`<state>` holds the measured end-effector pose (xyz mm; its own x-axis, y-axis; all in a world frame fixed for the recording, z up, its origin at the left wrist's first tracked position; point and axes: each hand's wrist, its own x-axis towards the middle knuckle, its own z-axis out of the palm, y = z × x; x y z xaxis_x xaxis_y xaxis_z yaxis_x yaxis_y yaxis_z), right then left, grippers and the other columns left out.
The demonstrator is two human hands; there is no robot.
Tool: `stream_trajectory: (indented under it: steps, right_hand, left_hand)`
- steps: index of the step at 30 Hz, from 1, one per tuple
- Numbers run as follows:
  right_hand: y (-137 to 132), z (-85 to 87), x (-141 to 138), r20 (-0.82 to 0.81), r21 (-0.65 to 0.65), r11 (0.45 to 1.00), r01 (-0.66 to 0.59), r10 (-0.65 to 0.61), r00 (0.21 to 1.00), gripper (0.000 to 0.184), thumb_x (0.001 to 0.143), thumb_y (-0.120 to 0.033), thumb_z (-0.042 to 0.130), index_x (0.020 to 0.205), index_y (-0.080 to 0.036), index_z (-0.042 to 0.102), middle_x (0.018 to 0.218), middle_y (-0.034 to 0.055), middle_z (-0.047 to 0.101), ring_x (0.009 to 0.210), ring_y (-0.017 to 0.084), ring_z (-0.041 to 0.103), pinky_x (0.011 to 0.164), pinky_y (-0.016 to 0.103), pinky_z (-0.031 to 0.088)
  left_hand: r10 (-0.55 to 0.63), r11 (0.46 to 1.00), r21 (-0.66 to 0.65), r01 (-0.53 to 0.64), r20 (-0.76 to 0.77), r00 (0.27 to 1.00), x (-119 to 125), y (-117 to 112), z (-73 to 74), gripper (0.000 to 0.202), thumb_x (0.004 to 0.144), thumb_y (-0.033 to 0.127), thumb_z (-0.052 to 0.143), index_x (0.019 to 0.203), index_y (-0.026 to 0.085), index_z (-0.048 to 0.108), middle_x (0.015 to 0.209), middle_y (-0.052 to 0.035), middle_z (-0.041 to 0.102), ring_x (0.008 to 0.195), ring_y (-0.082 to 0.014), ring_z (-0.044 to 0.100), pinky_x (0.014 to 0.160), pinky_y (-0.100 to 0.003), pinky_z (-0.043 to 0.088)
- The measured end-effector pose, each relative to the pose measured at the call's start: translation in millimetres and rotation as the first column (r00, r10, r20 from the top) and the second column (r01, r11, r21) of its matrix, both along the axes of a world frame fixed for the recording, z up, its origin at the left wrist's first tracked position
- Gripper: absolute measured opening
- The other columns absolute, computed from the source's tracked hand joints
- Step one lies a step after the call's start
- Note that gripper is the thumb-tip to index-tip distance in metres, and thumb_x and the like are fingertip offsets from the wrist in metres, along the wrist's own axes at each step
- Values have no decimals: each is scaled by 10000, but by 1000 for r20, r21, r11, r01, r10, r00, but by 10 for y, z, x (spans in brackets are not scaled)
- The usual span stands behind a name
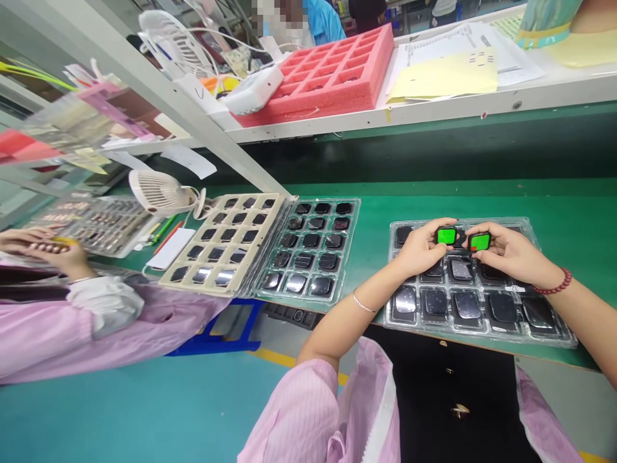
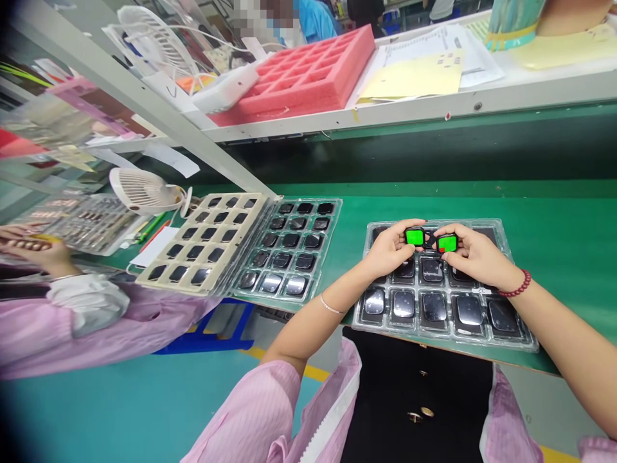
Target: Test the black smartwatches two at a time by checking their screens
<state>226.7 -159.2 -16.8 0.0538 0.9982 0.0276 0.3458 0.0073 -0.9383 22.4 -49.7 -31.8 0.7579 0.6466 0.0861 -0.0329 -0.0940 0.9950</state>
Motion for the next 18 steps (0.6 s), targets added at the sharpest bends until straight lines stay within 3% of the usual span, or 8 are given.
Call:
stream_trajectory:
  steps: [8, 15, 18]
  right_hand:
    - [8, -4, -2, 3, -11, 1000, -19, 19, 1000, 345, 802, -367, 758, 1120, -271, 661, 1008, 70, 723, 822, 270, 704, 697, 394, 599]
    - [15, 12, -16, -12, -13, 1000, 5, -5, 1000, 286, 825, -331, 697, 1101, -256, 680, 1016, 71, 726, 732, 243, 724, 667, 397, 616]
    - [12, 14, -23, -27, -8, 1000, -19, 18, 999, 325, 807, -301, 710, 1129, -271, 676, 1081, 73, 736, 814, 265, 745, 732, 414, 628]
  left_hand:
    - [6, 1000, 20, -7, 4, 1000, 4, 11, -24, 526, 805, 118, 589, 1327, 186, 588, 1262, -115, 671, 1049, -231, 715, 933, -389, 600]
    - [-26, 1000, 1, 26, 82, 996, 0, 20, -31, 408, 867, 254, 627, 1269, 180, 609, 1288, -108, 655, 1055, -224, 691, 894, -363, 607]
    - [1, 999, 32, -3, 45, 999, -7, 24, -14, 440, 841, 249, 668, 1273, 190, 607, 1209, -94, 687, 1026, -218, 694, 903, -358, 594]
